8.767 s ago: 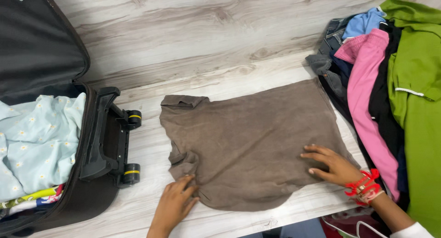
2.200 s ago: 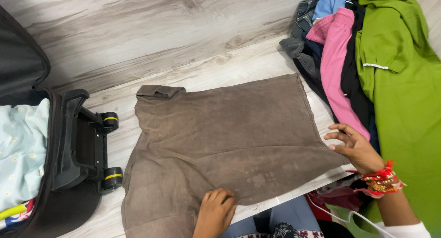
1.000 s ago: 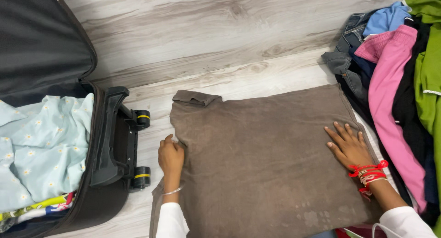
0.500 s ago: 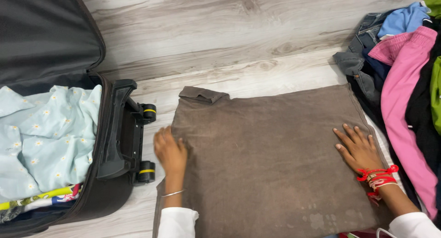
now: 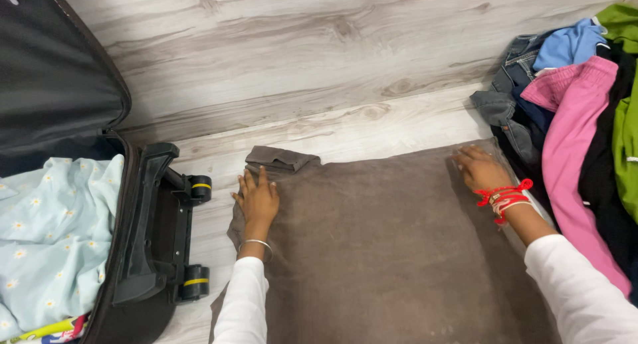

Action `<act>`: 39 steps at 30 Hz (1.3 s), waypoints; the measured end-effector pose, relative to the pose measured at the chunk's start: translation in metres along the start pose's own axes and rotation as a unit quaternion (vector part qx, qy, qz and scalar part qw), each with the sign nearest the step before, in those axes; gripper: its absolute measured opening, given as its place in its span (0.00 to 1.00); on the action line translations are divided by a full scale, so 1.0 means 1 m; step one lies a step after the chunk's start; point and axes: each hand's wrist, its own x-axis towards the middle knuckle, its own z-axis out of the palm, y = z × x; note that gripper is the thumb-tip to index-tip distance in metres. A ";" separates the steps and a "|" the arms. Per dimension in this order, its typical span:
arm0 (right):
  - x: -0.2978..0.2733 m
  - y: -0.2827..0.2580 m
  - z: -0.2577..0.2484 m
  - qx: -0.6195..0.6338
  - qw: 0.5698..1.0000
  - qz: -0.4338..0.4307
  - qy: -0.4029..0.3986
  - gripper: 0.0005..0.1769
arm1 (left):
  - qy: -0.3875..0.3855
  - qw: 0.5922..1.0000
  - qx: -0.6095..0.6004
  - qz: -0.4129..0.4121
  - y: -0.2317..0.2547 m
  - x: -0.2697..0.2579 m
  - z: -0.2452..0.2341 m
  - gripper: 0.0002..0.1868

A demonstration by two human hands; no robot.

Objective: The person folds a light blue floral shirt, a brown top, a green shirt, and a black top one by one, placing each item into an open black suitcase on the floor.

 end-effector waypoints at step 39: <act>-0.197 0.001 -0.088 -0.191 0.959 0.165 -0.131 0.17 | -0.123 0.991 0.061 -0.011 -0.030 -0.111 -0.124 0.38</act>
